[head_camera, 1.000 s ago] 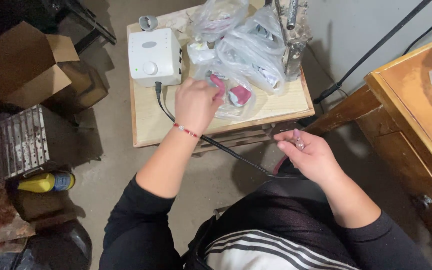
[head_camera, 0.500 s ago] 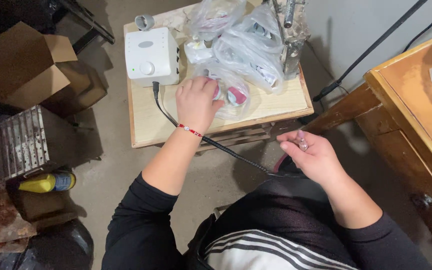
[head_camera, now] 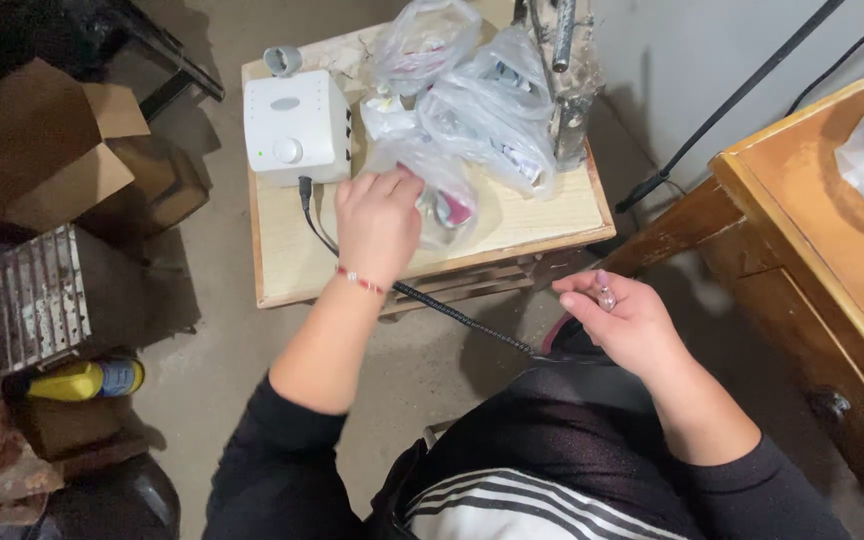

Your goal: Refining a small pink dental mold using a handheld rotary tool

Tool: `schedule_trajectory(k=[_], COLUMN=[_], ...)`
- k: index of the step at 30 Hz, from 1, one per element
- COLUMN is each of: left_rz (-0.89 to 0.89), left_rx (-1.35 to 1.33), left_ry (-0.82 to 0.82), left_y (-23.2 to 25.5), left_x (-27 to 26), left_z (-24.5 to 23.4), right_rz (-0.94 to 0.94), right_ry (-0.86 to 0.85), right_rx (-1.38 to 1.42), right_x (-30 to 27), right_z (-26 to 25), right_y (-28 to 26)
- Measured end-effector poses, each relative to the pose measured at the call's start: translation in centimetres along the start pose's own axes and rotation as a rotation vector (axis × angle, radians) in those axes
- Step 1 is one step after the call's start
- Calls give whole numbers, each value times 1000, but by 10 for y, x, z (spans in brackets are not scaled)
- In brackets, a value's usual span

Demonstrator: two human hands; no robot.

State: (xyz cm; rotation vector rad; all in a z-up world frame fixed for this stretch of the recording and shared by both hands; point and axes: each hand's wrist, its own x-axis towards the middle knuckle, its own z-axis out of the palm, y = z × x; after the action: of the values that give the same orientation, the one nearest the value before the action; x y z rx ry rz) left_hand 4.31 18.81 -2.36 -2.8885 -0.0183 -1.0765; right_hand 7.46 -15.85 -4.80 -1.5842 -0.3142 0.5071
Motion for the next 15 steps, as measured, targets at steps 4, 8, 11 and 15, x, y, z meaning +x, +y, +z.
schedule_trajectory(k=[4,8,11,15], left_rz=[37,40,-31,142], left_rx=[-297,-257,-107,-100], left_ry=[120,-158,-280,-113], left_y=[45,67,58,37], left_x=[36,57,50,25], left_z=[-24,23,49,80], right_rz=[-40,-1,25,46], right_ry=[4,-2,5,14], right_rx=[-59,30,49,31], right_x=[8,9,5,18], right_z=[2,6,3,-1], right_y=[5,-3,-12,-25])
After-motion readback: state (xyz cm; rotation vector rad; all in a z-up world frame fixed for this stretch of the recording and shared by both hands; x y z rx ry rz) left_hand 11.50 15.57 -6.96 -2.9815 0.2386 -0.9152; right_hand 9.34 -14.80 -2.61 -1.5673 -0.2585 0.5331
